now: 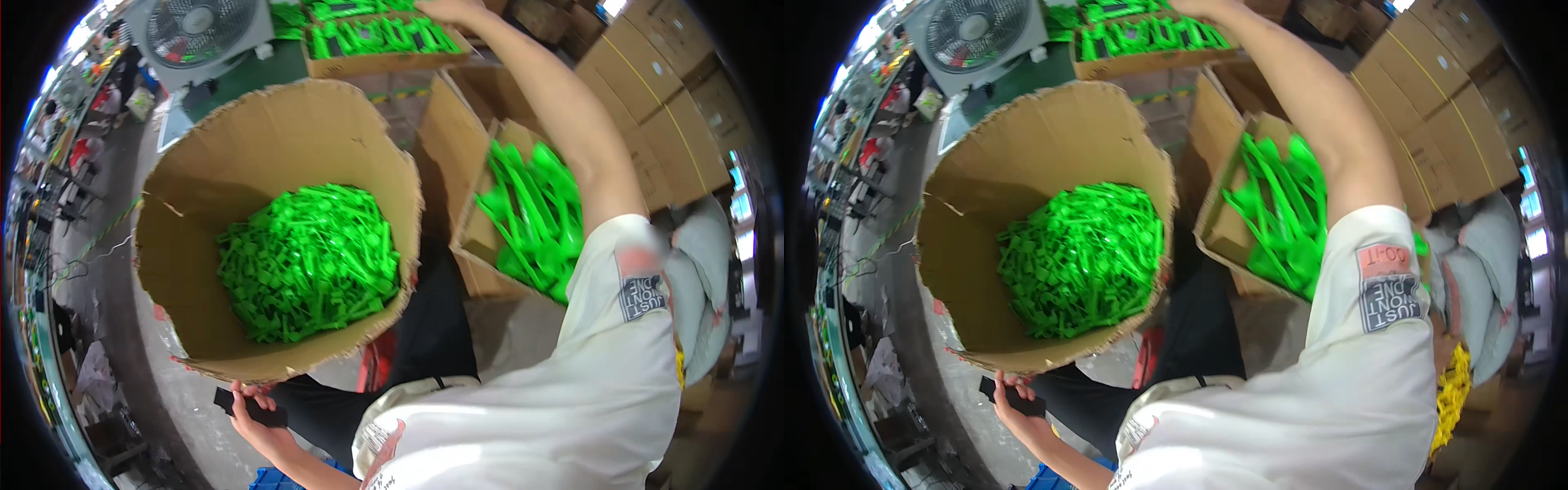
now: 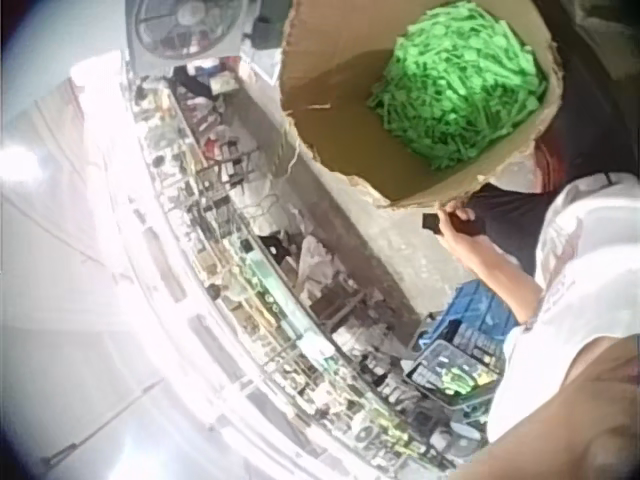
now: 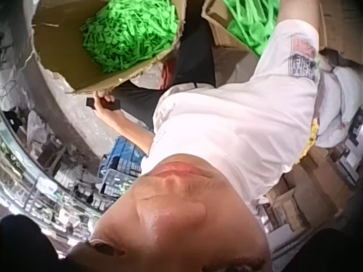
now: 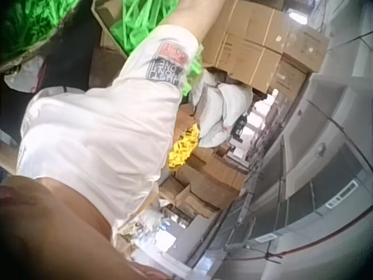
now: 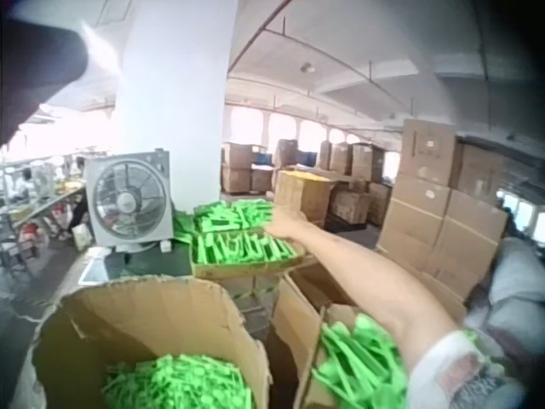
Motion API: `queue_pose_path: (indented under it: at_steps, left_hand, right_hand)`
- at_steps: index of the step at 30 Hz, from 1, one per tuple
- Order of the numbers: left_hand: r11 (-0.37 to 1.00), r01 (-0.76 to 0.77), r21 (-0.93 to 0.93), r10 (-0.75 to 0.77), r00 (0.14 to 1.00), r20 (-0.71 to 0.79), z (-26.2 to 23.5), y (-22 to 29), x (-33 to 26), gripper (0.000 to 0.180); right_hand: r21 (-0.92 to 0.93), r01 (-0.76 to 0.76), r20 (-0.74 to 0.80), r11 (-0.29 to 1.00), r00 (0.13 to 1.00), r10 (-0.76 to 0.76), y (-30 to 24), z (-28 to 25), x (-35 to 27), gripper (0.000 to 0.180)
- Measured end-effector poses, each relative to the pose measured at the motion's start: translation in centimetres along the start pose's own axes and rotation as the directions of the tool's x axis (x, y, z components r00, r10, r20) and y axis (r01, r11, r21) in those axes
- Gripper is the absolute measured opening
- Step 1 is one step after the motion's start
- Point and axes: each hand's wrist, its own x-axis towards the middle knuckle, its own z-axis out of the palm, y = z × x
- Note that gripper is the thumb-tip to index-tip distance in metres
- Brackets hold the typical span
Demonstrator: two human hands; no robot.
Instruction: The person assembles bright green plastic parts with black plastic components by hand.
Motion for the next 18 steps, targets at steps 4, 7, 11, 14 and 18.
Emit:
queue_pose_path:
  at_steps: [4,7,11,14,18]
  left_hand:
    - [0.988,0.045,-0.151,-0.005,0.966,0.259,0.7,-0.1,-1.6,0.044]
    - [0.991,0.075,-0.111,-0.024,0.916,0.402,0.6,-0.7,-2.6,0.051]
    - [0.989,0.142,-0.044,-0.102,0.863,0.495,2.2,-1.6,-4.3,0.048]
    - [0.991,0.13,-0.003,-0.116,0.891,0.439,2.6,-2.3,-5.1,0.04]
    - [0.991,0.133,-0.003,-0.118,0.888,0.444,1.5,-2.6,-5.4,0.034]
  right_hand:
    - [-0.215,-0.052,0.352,0.975,0.927,0.127,-1.9,-11.2,-5.3,0.055]
    - [-0.252,0.04,0.64,0.967,0.756,0.135,-6.5,-18.4,-13.2,0.051]
    - [-0.165,0.083,0.652,0.983,0.757,0.046,-4.9,-20.2,-22.2,0.036]
    - [-0.207,0.014,0.589,0.978,0.8,0.113,-3.1,-20.6,-26.3,0.034]
    - [-0.305,-0.034,0.51,0.952,0.838,0.194,-1.2,-21.5,-27.7,0.034]
